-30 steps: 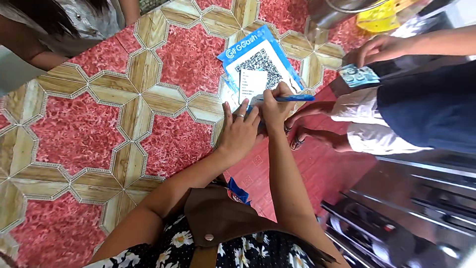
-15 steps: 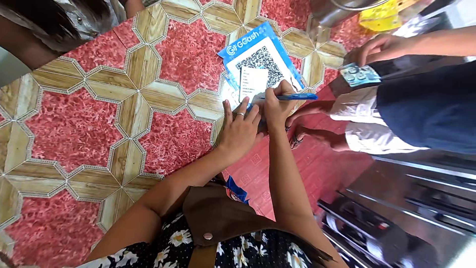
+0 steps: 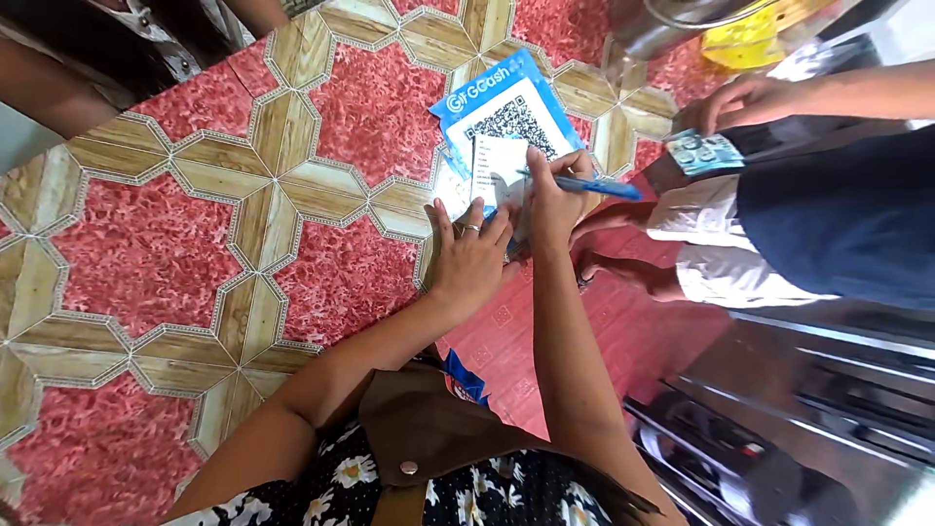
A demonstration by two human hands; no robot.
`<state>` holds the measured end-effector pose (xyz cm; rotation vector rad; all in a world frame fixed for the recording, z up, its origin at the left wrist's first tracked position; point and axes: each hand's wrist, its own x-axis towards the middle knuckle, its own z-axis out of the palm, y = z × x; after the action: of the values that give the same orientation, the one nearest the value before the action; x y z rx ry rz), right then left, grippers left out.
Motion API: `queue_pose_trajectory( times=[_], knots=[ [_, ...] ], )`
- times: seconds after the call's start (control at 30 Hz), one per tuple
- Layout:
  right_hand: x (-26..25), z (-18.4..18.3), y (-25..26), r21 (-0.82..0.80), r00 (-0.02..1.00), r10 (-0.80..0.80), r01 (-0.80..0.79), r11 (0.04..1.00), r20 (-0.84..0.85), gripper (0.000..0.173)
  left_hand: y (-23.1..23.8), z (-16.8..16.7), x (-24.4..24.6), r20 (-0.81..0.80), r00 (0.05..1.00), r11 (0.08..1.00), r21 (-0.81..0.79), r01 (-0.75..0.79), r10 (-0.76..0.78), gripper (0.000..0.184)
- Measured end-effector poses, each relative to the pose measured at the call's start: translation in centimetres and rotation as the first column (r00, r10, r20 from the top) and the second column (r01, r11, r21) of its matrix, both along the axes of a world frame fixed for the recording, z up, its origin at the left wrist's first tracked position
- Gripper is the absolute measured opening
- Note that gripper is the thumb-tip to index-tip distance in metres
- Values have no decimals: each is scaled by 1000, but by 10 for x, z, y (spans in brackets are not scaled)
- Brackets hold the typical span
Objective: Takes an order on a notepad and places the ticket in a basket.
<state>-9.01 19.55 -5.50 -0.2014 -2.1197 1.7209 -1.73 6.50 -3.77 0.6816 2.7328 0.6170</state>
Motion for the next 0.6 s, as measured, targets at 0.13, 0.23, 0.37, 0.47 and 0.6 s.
queue_pose_trajectory(
  times=[0.13,0.23,0.37,0.47,0.6],
  knots=[
    [-4,-2,-7,56,996,90,-91,994,26,21,2,-1,1,-18,1000,1000,-12,7,-7,58],
    [3,-5,-10,110,999,44,-41,993,-22,28,2,-1,4,-37,999,1000,-10,-4,3,56],
    [12,-7,-10,117,995,79,-72,990,-53,35,4,3,5,8,1000,999,-37,11,-10,58],
    [8,-10,-10,140,992,111,-101,985,-66,34,5,3,8,-36,999,999,-32,0,-1,57],
    [6,-10,-11,146,994,100,-92,985,-46,32,5,-1,10,-99,995,1000,-15,-19,18,54]
  ],
)
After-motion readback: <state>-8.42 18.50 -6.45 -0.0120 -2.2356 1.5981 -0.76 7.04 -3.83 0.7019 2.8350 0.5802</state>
